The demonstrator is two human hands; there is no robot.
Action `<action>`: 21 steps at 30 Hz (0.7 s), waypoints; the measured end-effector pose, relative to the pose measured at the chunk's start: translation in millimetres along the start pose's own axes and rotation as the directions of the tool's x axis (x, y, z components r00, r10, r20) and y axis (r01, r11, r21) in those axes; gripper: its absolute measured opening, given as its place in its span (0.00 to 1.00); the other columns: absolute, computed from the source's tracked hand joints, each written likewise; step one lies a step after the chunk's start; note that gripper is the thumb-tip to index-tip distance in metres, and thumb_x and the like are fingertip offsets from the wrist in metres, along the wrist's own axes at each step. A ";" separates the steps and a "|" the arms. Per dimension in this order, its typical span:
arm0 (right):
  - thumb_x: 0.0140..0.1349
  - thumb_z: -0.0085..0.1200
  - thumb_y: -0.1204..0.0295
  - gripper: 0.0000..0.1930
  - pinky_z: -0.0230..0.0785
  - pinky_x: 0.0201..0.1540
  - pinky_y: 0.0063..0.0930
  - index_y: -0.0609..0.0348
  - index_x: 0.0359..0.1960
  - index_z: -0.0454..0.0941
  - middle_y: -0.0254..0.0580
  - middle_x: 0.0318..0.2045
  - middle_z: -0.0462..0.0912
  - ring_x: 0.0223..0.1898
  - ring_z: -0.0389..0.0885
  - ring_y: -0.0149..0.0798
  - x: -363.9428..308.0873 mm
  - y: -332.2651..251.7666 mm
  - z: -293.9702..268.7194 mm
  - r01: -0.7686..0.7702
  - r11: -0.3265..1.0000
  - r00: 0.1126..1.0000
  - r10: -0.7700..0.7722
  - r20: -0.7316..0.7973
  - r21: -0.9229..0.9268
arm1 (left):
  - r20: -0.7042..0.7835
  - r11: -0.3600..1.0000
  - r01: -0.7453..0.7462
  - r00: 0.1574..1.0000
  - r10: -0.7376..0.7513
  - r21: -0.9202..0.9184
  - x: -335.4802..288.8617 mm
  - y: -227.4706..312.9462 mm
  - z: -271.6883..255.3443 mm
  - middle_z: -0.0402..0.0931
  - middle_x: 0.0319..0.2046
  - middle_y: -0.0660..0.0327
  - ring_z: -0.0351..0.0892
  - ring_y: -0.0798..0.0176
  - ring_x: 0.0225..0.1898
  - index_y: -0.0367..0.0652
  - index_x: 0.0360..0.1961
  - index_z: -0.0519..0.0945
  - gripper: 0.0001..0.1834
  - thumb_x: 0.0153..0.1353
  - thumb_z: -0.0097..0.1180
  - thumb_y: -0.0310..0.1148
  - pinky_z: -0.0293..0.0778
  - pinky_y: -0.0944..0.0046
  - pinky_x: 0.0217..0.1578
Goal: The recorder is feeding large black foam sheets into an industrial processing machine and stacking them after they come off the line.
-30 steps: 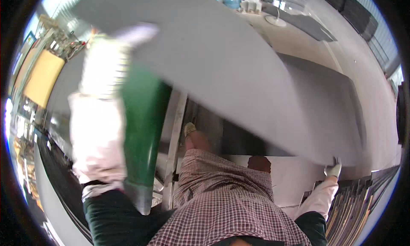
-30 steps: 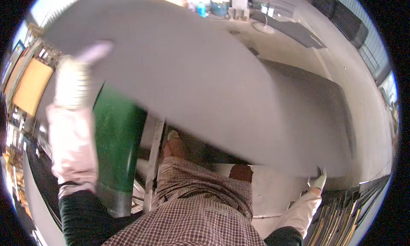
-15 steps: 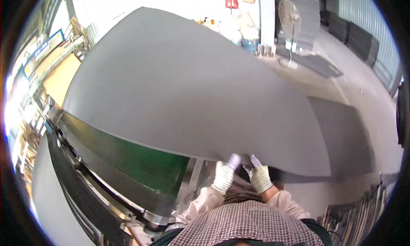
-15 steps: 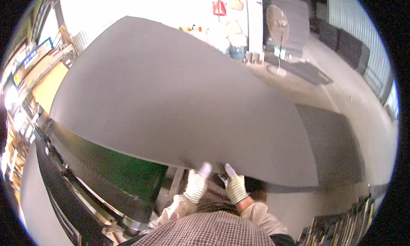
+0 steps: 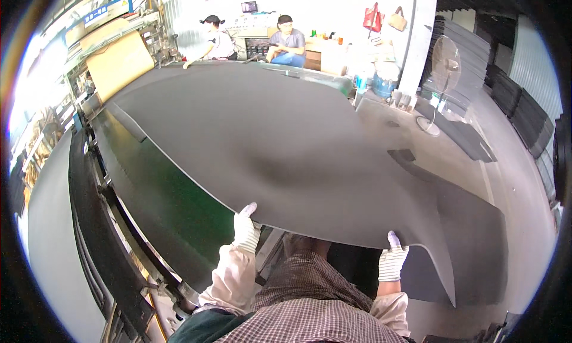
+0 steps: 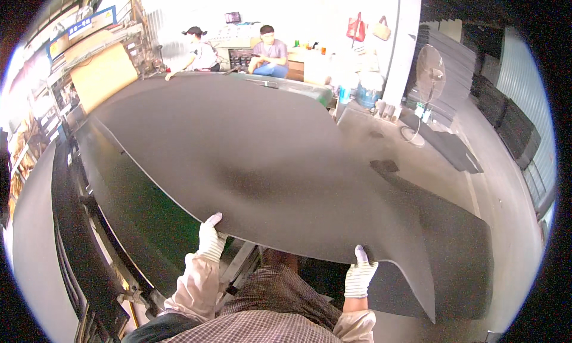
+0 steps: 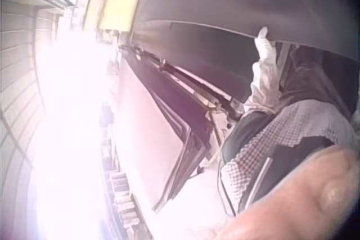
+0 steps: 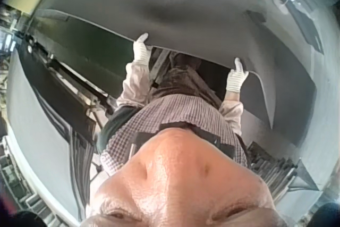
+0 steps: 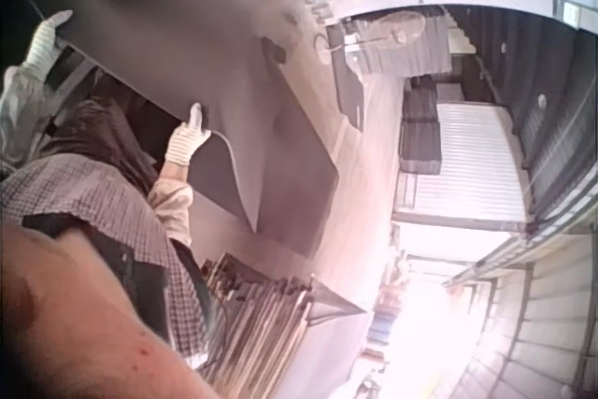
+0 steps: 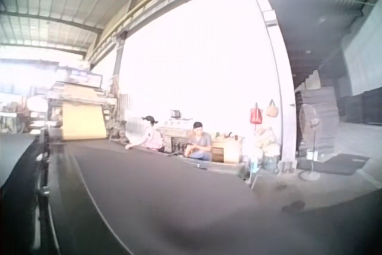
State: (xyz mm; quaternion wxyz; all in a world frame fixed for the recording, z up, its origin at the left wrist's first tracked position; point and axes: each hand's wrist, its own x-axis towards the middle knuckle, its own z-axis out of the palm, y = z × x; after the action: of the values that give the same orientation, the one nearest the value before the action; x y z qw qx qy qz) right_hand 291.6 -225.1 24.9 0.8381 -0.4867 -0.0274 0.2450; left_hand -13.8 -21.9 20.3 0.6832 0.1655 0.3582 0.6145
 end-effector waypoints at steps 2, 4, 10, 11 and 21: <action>0.46 0.67 0.76 0.17 0.66 0.42 0.22 0.55 0.39 0.75 0.30 0.37 0.77 0.35 0.74 0.29 9.5 14.1 6.8 0.152 0.987 0.984 -0.147 0.100 -0.046 | -0.041 0.999 0.022 0.999 -0.024 -0.044 -9.0 -10.6 10.6 0.76 0.37 0.53 0.77 0.55 0.39 0.34 0.42 0.75 0.14 0.54 0.58 0.27 0.76 0.55 0.42; 0.48 0.66 0.76 0.17 0.66 0.43 0.22 0.57 0.39 0.74 0.32 0.37 0.78 0.35 0.74 0.29 -5.4 8.2 28.7 0.204 0.974 0.968 -0.185 0.170 -0.101 | -0.003 0.973 0.208 0.978 -0.209 0.102 -18.6 -35.8 12.6 0.75 0.41 0.53 0.73 0.55 0.45 0.36 0.48 0.72 0.18 0.55 0.59 0.27 0.72 0.53 0.47; 0.55 0.59 0.57 0.29 0.69 0.53 0.38 0.66 0.51 0.68 0.46 0.43 0.78 0.44 0.76 0.42 -3.9 -51.4 14.0 -0.170 0.920 0.963 0.079 0.258 0.353 | 0.137 0.981 0.191 0.973 -0.186 -0.020 -22.4 -15.6 52.1 0.71 0.47 0.48 0.71 0.48 0.49 0.32 0.52 0.68 0.20 0.58 0.53 0.24 0.69 0.49 0.52; 0.57 0.56 0.54 0.27 0.73 0.43 0.32 0.64 0.50 0.70 0.44 0.44 0.79 0.37 0.77 0.36 -12.6 -61.2 14.6 -0.066 0.961 0.981 0.014 0.191 0.268 | 0.132 0.976 0.207 0.971 -0.197 -0.065 2.1 -16.4 32.8 0.72 0.46 0.49 0.73 0.48 0.47 0.31 0.50 0.69 0.19 0.58 0.53 0.26 0.70 0.48 0.51; 0.54 0.62 0.72 0.24 0.65 0.53 0.31 0.63 0.51 0.68 0.37 0.44 0.73 0.45 0.71 0.36 -50.4 6.2 37.8 0.322 0.857 0.919 -0.181 0.349 -0.403 | 0.312 0.936 0.328 0.909 -0.276 -0.129 -44.9 -80.3 45.7 0.71 0.48 0.48 0.70 0.47 0.51 0.33 0.51 0.67 0.20 0.60 0.54 0.30 0.66 0.42 0.54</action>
State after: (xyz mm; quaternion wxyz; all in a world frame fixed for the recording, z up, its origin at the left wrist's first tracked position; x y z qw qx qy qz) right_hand 234.2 -214.4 49.3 0.7125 -0.6174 -0.2740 0.1898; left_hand 76.3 -70.4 11.2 0.8272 0.1341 0.2192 0.4997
